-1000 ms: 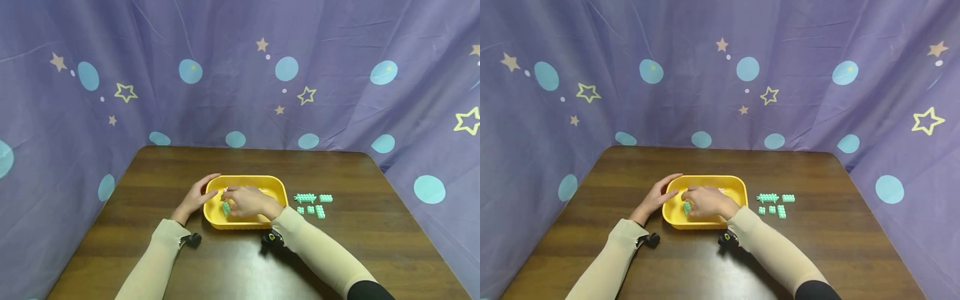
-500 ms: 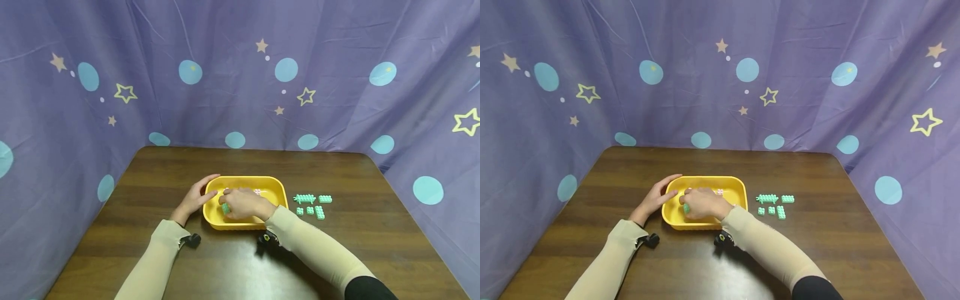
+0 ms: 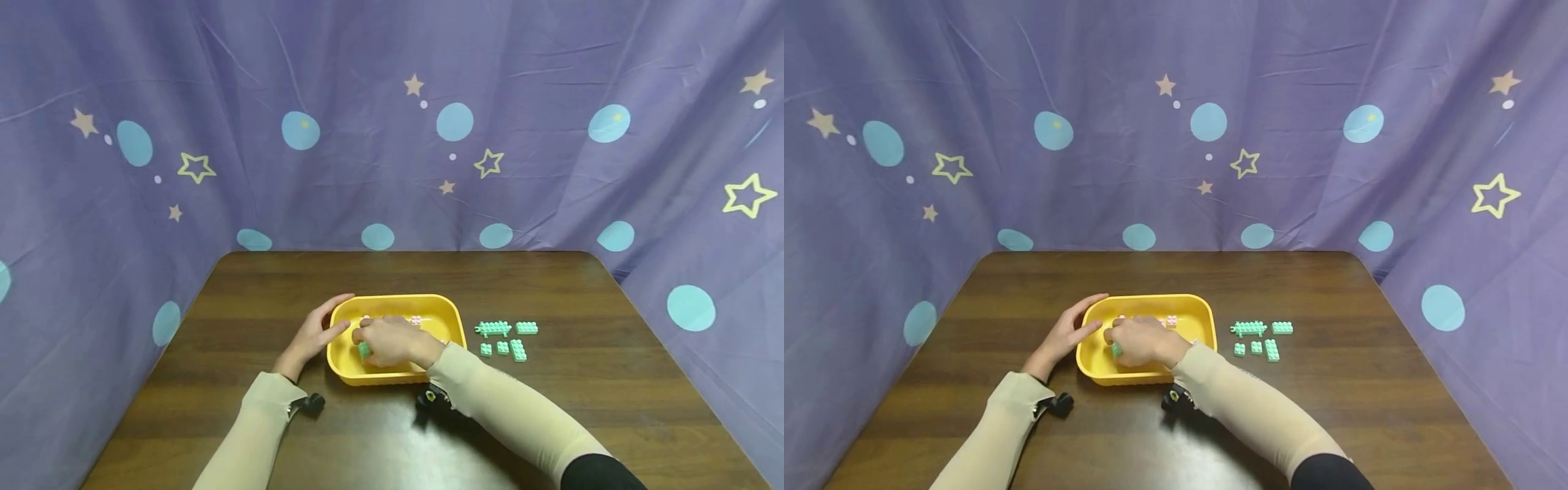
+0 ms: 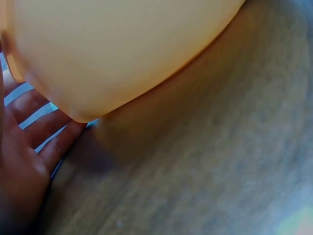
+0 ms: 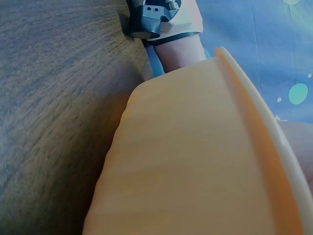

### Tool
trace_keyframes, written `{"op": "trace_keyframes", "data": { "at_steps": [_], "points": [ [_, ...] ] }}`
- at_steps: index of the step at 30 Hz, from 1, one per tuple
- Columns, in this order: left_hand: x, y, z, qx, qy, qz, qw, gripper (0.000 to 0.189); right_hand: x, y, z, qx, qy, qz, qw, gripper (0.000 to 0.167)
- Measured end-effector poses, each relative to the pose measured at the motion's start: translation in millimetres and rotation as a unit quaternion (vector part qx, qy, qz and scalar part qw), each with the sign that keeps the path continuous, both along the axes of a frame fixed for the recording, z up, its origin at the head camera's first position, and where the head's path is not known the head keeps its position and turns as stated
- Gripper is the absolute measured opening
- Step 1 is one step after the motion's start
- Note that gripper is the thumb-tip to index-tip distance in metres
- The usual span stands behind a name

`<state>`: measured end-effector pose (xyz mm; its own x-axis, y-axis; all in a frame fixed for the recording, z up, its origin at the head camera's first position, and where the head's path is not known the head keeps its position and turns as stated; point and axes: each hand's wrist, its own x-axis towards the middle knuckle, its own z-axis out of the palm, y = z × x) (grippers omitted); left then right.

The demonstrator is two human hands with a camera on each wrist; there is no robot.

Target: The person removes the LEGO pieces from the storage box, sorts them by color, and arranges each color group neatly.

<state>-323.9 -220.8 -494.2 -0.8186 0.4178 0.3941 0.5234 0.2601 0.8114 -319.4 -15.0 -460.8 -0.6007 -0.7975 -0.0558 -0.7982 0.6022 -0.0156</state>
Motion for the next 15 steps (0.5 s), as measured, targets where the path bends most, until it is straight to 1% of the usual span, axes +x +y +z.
{"op": "trace_keyframes", "data": {
  "at_steps": [2, 9, 15],
  "points": [
    [0.4, -0.2, 0.0, 0.004, -0.002, -0.002, 1.0, 0.052, 0.2, -0.7, -0.5, 0.002, 0.004, -0.003, 1.0, 0.031],
    [1.2, -0.1, -0.1, -0.002, 0.003, 0.01, 0.9999, 0.052, 0.7, -1.4, -0.2, 0.0, 0.001, -0.006, 1.0, 0.03],
    [0.9, 0.2, 0.2, -0.002, 0.002, 0.004, 1.0, 0.052, -0.4, 0.7, 4.1, -0.01, -0.004, -0.006, 0.9999, 0.034]
  ]
}}
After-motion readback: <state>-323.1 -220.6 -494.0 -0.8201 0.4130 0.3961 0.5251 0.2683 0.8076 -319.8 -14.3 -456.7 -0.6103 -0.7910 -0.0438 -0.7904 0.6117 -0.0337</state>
